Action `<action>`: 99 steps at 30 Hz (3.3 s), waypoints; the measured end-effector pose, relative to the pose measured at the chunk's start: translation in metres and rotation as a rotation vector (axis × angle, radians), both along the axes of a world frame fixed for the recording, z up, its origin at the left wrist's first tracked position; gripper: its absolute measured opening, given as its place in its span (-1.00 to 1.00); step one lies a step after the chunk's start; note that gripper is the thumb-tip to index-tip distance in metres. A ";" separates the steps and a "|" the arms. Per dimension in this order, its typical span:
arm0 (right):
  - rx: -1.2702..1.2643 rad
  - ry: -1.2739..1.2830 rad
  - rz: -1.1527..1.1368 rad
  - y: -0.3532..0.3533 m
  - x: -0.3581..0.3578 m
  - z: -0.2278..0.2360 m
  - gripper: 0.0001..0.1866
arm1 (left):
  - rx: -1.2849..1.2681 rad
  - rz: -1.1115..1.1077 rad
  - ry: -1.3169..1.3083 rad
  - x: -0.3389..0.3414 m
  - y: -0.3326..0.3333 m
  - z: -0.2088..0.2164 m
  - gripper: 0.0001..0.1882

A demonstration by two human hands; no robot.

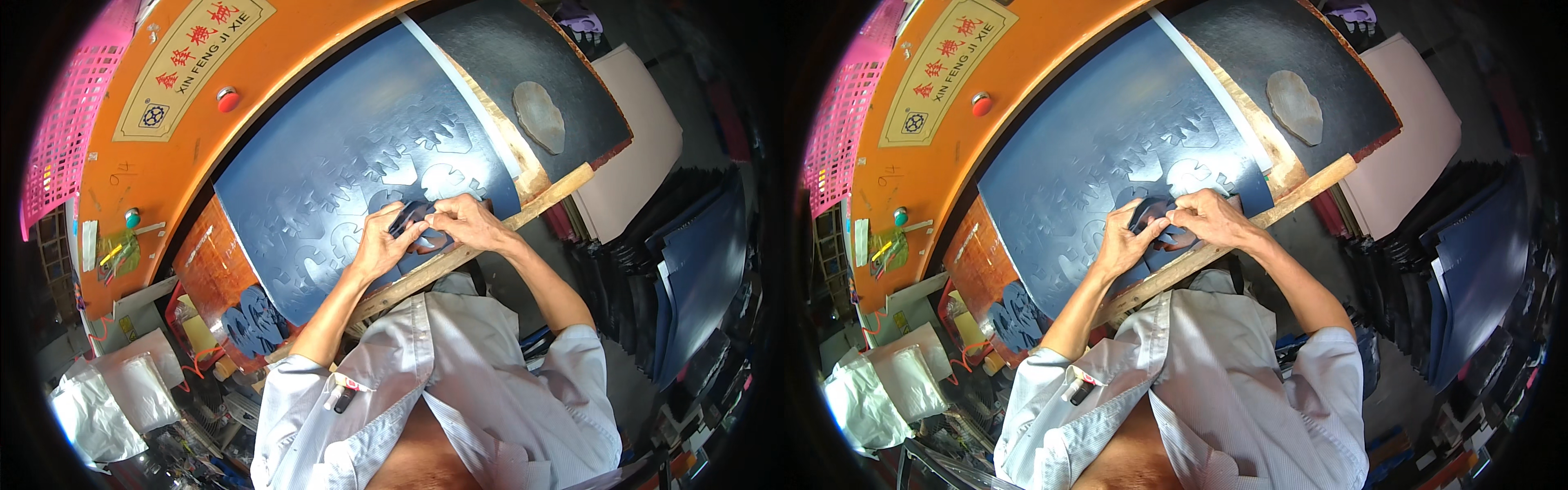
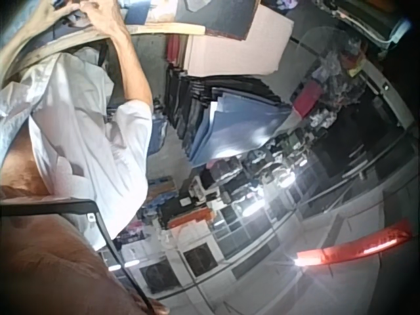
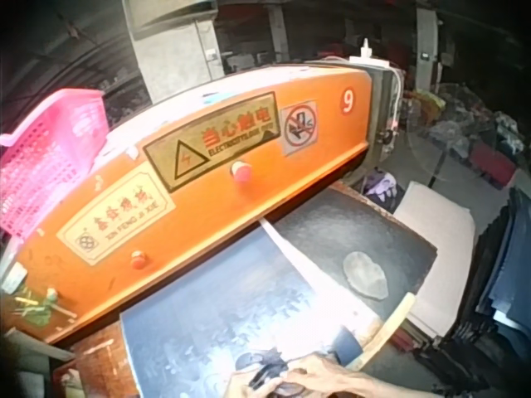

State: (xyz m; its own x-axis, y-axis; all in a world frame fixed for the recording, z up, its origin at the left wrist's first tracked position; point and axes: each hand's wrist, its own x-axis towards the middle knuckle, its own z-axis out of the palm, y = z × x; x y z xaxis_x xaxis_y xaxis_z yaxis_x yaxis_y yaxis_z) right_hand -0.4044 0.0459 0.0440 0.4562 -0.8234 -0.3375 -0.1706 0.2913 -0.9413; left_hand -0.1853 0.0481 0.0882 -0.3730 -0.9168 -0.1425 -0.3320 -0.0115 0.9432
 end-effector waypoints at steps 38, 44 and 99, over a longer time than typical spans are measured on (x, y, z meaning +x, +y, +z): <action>-0.816 0.574 -0.053 -0.008 0.037 0.053 -0.79 | -0.009 0.283 -0.038 0.000 -0.001 -0.018 -0.55; -1.139 0.351 0.024 -0.029 0.029 0.038 -0.88 | 0.189 0.383 0.062 0.003 -0.015 -0.018 -0.43; 0.316 -0.134 0.219 0.020 0.081 0.016 -0.82 | -0.469 -0.246 -0.333 0.120 0.064 -0.024 -0.21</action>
State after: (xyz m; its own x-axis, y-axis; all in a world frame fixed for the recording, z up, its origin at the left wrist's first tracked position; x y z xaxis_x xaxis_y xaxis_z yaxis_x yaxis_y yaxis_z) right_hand -0.3236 0.0658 0.0602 0.6667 -0.5672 -0.4835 -0.1423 0.5399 -0.8296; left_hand -0.0652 0.1120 0.0641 -0.5857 -0.8032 0.1092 -0.5497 0.4925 0.6748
